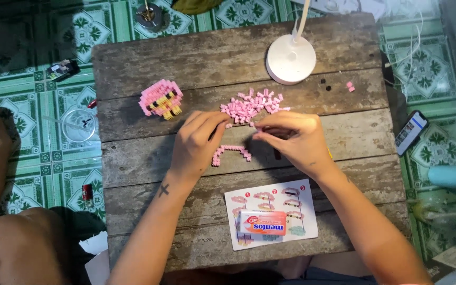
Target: Assembling a small pixel-art toy figure using tiny interlocking plastic blocks on a wooden table.
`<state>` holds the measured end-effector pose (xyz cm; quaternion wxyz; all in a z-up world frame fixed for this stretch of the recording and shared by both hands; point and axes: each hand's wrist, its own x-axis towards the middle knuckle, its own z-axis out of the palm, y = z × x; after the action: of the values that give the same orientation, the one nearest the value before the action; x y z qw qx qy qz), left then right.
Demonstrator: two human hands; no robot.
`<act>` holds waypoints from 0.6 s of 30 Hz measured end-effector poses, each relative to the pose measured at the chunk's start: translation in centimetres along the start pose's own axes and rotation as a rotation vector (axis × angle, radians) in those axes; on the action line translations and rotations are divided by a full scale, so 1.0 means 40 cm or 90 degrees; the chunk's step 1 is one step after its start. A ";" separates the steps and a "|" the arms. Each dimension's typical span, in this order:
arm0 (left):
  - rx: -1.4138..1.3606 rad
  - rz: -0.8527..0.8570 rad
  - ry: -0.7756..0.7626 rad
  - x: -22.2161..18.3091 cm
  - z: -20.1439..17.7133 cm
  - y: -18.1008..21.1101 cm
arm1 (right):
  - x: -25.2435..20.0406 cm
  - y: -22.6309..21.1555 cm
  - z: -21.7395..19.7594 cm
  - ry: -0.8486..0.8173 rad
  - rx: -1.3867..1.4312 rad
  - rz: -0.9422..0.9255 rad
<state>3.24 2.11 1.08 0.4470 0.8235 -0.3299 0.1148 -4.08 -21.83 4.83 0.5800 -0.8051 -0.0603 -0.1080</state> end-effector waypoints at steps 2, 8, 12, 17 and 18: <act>-0.021 -0.008 0.026 -0.004 0.003 0.008 | -0.005 0.011 0.005 0.001 0.020 0.014; -0.251 -0.143 0.056 0.002 -0.001 0.040 | -0.013 0.025 0.013 0.006 0.152 0.107; -0.482 -0.310 0.052 -0.021 0.027 0.052 | -0.021 0.023 0.032 0.049 0.203 0.198; -0.551 -0.315 0.046 -0.021 0.029 0.090 | -0.025 0.014 0.057 0.063 0.196 0.227; -0.556 -0.304 0.051 -0.023 0.032 0.098 | -0.027 0.010 0.062 0.070 0.191 0.223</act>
<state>-0.10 -0.01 2.50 0.7762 0.6069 -0.1323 -0.1078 -4.79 -19.57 3.44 0.7058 -0.7008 0.0964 -0.0395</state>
